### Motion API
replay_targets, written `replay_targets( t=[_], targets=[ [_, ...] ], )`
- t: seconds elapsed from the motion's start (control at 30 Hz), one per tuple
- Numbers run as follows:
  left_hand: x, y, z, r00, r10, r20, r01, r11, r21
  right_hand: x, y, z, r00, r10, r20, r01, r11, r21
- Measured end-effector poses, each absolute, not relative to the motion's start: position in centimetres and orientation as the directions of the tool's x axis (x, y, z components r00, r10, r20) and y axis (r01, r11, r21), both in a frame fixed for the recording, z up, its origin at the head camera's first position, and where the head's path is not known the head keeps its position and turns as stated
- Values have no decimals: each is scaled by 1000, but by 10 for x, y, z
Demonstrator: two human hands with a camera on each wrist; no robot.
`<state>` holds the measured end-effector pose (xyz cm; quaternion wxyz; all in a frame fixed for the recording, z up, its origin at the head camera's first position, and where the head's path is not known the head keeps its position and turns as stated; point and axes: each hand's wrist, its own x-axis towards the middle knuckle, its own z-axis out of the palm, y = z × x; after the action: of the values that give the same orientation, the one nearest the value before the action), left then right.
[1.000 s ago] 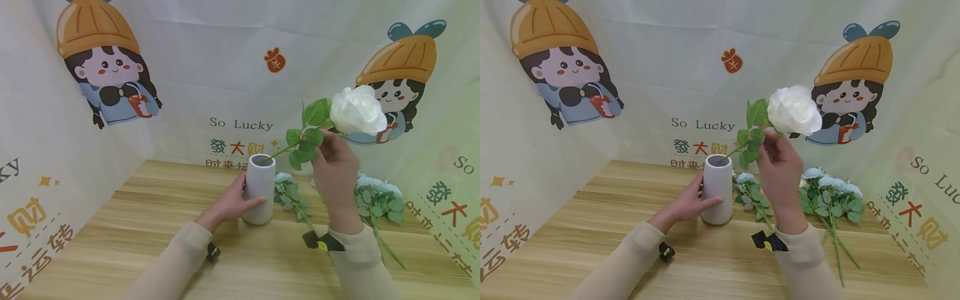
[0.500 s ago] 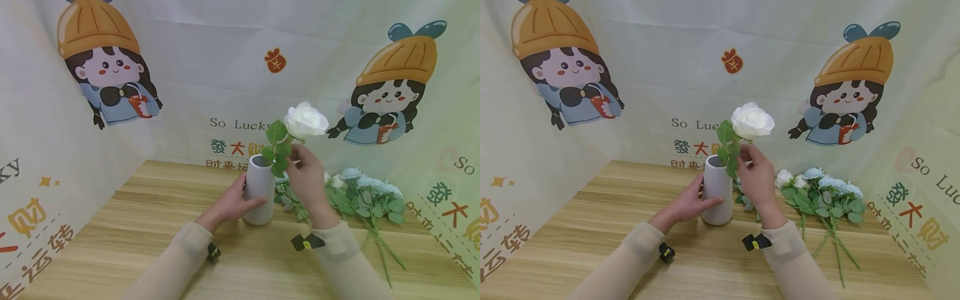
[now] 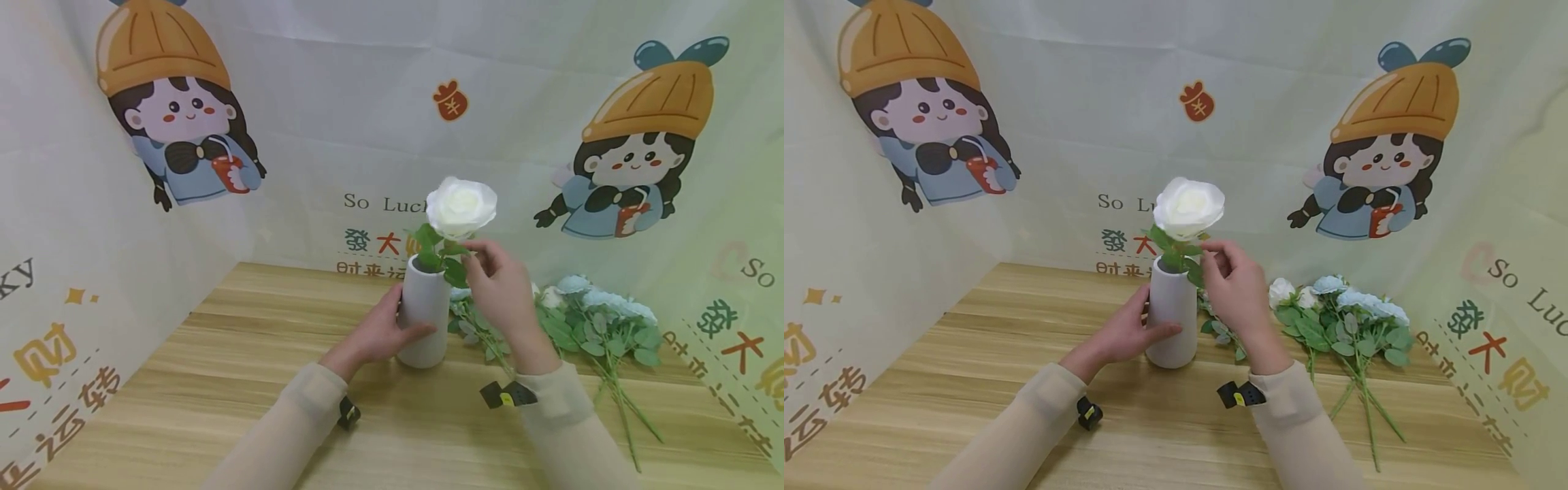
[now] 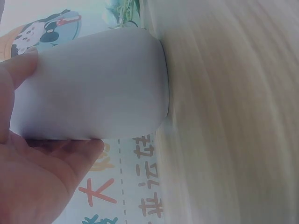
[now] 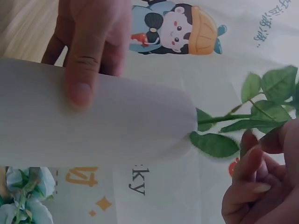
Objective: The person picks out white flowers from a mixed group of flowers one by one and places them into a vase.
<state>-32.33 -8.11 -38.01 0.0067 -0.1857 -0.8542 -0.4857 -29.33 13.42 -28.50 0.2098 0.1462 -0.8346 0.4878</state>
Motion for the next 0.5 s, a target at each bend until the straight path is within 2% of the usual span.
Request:
replay_targets(
  t=[0.23, 0.4, 0.5],
  targets=[
    [-327, -81, -382, -925, 321, 205, 337, 439, 833, -287, 139, -279, -893, -174, 415, -449, 354, -820],
    [-328, -81, -382, -918, 329, 223, 353, 417, 838, -291, 136, -282, -871, -251, 422, -489, 354, -797],
    [-327, -81, -382, -917, 329, 225, 355, 419, 835, -295, 136, -285, -844, -294, 448, -534, 402, -744]
  ],
)
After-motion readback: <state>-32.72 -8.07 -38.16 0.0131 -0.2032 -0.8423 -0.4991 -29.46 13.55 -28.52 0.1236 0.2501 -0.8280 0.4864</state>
